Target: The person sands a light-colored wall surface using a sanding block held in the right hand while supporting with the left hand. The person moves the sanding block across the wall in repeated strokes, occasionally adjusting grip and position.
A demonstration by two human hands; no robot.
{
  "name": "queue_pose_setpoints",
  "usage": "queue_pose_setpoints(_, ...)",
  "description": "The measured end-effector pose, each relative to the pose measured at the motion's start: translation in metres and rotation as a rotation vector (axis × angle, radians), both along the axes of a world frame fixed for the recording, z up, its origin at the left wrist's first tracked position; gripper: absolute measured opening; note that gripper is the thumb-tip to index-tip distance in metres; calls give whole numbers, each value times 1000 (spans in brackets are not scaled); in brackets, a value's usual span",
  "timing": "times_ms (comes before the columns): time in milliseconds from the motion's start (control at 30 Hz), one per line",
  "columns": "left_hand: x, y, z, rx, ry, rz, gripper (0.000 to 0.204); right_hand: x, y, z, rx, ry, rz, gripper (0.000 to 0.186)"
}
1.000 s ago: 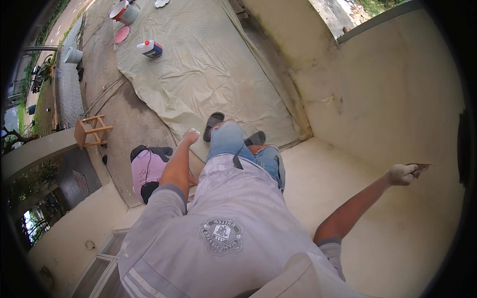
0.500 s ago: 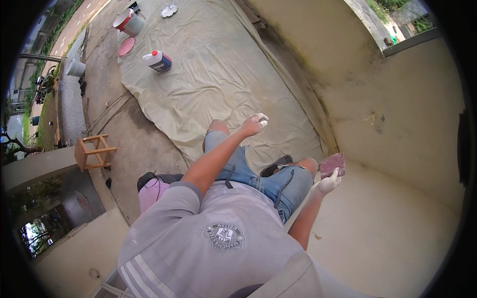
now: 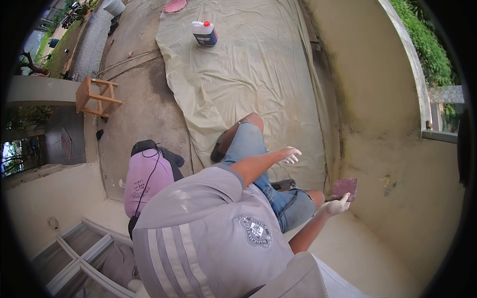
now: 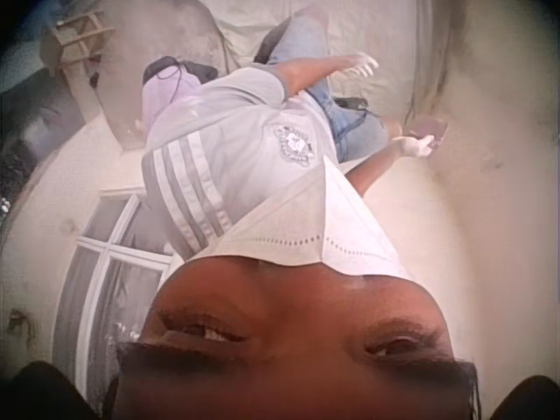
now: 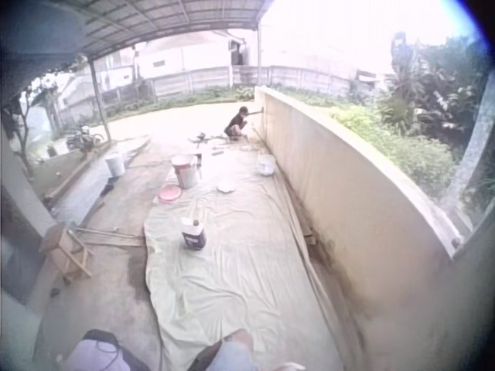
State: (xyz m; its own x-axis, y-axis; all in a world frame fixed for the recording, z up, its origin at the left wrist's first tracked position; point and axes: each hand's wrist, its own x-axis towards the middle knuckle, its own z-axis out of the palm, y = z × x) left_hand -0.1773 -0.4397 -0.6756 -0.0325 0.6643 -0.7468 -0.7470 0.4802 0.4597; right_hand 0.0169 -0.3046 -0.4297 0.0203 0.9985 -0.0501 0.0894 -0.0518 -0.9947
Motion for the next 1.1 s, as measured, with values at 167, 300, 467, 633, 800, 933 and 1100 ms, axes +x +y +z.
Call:
queue_pose_setpoints(167, -10, 12, 37, 64, 61, -18, 73, 8, -14, 20, 9, -32, 80, 40)
queue_pose_setpoints(300, -12, 24, 46, 41, 109, 15, 57, 11, 4, 46, 149, -37, 139, 36)
queue_pose_setpoints(467, 10, 87, 170, 222, 579, -177, 33, 60, 34, 132, 302, -211, -127, 34)
queue_pose_setpoints(633, 64, 231, 375, 731, 1122, -419, 38, 135, 80, 205, 255, -283, -319, 39)
queue_pose_setpoints(800, 147, 401, 636, 1261, 1732, -203, 57, 189, 165, 287, 543, -280, -419, 39)
queue_pose_setpoints(933, 204, 485, 828, 1549, 2063, -58, 68, 228, 251, 406, 616, -177, -303, 47)
queue_pose_setpoints(1100, 239, 582, 976, 1810, 2394, 12, 66, 230, 320, 518, 954, -157, -343, 48)
